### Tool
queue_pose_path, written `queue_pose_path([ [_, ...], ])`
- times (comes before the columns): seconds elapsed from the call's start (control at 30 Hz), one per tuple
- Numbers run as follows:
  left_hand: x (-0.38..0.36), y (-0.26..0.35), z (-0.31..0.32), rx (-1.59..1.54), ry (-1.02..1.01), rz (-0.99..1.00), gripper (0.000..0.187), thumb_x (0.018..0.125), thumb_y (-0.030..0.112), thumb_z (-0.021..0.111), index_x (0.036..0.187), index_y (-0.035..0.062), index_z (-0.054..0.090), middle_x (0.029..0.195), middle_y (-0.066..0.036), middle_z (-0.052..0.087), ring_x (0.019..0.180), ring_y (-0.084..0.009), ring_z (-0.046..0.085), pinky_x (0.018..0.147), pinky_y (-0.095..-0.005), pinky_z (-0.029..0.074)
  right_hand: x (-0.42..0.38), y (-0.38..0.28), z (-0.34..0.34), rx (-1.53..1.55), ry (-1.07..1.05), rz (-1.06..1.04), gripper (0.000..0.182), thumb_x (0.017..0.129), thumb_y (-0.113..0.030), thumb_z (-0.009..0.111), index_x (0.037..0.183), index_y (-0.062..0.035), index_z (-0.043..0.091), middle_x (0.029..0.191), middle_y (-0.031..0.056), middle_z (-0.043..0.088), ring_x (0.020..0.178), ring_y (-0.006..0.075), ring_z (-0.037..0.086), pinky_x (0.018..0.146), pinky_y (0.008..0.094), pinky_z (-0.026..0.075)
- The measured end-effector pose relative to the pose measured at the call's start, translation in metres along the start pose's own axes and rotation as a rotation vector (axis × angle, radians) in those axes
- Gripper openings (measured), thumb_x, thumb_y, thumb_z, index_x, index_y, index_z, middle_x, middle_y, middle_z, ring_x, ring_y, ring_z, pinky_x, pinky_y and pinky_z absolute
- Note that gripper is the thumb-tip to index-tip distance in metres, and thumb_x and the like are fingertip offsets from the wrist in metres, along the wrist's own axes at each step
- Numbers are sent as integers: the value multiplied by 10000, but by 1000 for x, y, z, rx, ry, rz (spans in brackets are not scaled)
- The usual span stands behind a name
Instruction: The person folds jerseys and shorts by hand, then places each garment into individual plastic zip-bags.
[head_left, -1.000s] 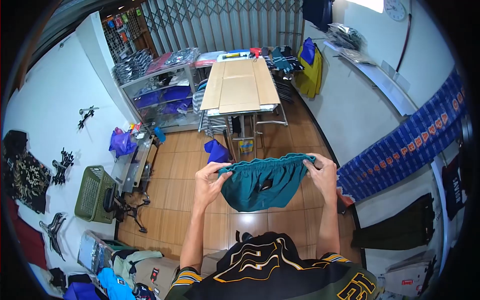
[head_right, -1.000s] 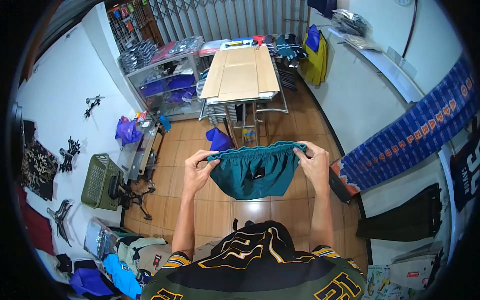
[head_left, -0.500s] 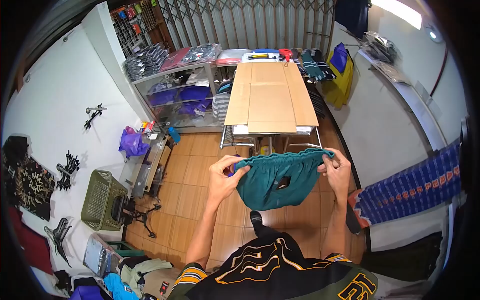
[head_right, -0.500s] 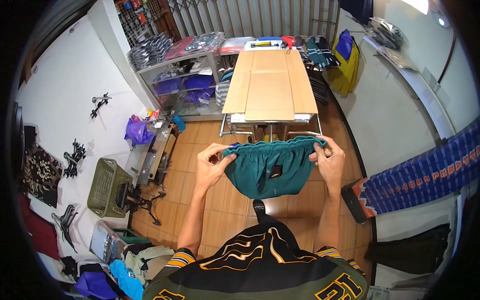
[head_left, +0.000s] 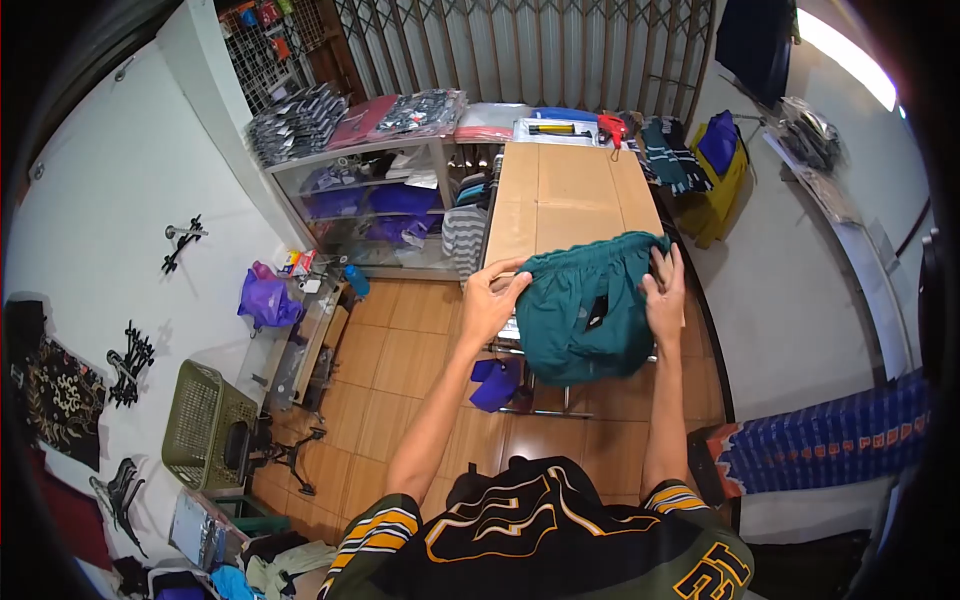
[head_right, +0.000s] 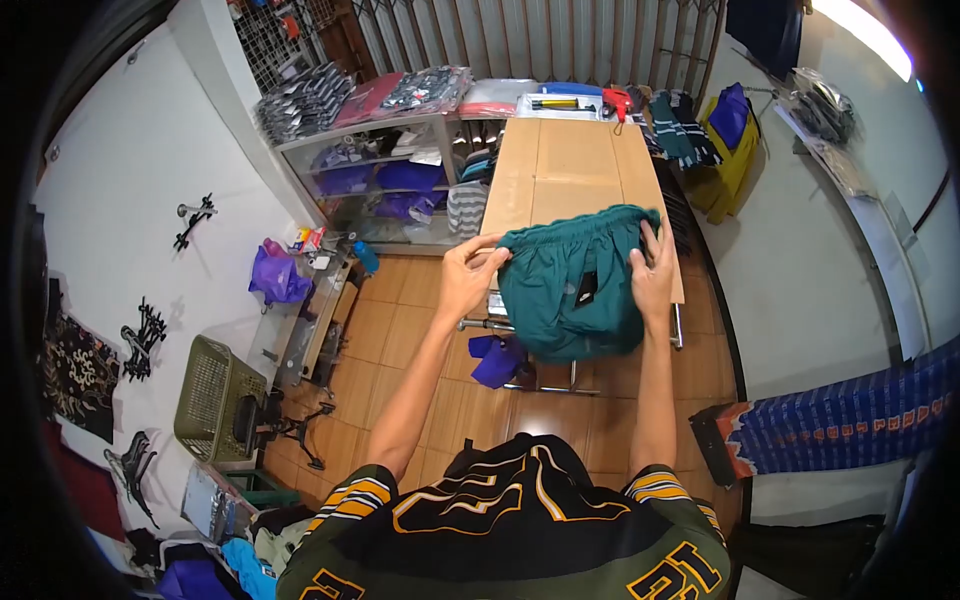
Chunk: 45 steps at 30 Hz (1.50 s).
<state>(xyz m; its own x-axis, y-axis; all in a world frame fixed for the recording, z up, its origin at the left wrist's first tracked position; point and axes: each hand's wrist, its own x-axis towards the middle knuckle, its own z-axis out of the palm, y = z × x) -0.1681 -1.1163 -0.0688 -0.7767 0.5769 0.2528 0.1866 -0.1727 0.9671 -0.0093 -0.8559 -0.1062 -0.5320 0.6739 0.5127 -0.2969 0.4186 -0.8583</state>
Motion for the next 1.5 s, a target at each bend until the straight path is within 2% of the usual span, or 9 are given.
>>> queue_pose_path([
  [0.03, 11, -16, -4, -32, -15, -9, 358, 910, 61, 713, 1230, -71, 618, 1062, -134, 710, 959, -162, 687, 838, -272, 551, 3, 15, 12, -49, -41, 0, 819, 899, 92, 526, 1587, -87, 119, 1563, 262, 323, 1431, 348, 374, 971, 351, 501],
  [0.17, 24, -88, -38, -32, 6, -9, 513, 923, 102, 700, 1365, -60, 495, 1344, -197, 577, 1225, -262, 591, 1011, -356, 498, -10, 47, 61, -326, -52, 166, 780, 878, 3, 626, 1535, 11, 206, 1497, 309, 397, 1381, 432, 421, 1084, 411, 416],
  [0.27, 9, -123, -80, 7, -1, -134, 406, 929, 102, 698, 1281, -53, 570, 1251, -164, 635, 1167, -231, 612, 983, -348, 510, -25, 72, 91, -506, -143, 113, 704, 862, -140, 700, 1431, 101, 362, 1430, 331, 457, 1349, 485, 425, 1112, 450, 384],
  [0.43, -40, -228, -196, 11, 26, -247, 361, 932, 139, 705, 1226, -48, 611, 1188, -141, 671, 1134, -191, 628, 984, -318, 492, -24, 73, 146, -1133, -322, 497, 742, 890, -394, 675, 1398, 90, 432, 1479, 317, 399, 1403, 479, 329, 1135, 590, 274],
  [0.53, -88, -240, -272, 141, 168, -426, 355, 929, 158, 710, 1206, -47, 622, 1166, -137, 679, 1123, -208, 635, 985, -333, 490, -33, 104, 169, -1286, -110, 469, 756, 896, -427, 658, 1404, 86, 435, 1520, 306, 346, 1422, 481, 292, 1124, 651, 231],
  [0.7, -180, -288, -399, 212, 407, -689, 333, 918, 146, 706, 1175, -56, 638, 1084, -142, 689, 1018, -211, 658, 924, -316, 516, -27, 130, 195, -1396, 1, 512, 767, 927, -462, 596, 1435, 80, 405, 1539, 294, 328, 1437, 474, 270, 1144, 648, 186],
  [0.87, -160, -263, -447, 299, 434, -837, 314, 917, 113, 692, 1167, -70, 635, 1059, -149, 685, 998, -209, 658, 904, -311, 525, -21, 138, 206, -1432, 65, 543, 749, 955, -473, 545, 1463, 57, 392, 1567, 253, 314, 1458, 450, 241, 1166, 628, 153],
  [1.13, 15, -290, -404, 209, 122, -501, 331, 936, 142, 685, 1195, -54, 622, 1105, -141, 679, 1031, -201, 649, 924, -304, 512, 1, 157, 225, -1493, 147, 588, 749, 959, -478, 534, 1466, 55, 391, 1574, 224, 320, 1460, 440, 246, 1166, 626, 157],
  [1.5, 250, -206, -247, 155, -575, -260, 327, 961, 148, 655, 1247, -3, 604, 1143, -119, 691, 1060, -179, 653, 895, -314, 521, 54, 185, 256, -1496, 302, 576, 741, 927, -449, 583, 1445, 55, 416, 1552, 218, 362, 1457, 418, 271, 1167, 615, 176],
])
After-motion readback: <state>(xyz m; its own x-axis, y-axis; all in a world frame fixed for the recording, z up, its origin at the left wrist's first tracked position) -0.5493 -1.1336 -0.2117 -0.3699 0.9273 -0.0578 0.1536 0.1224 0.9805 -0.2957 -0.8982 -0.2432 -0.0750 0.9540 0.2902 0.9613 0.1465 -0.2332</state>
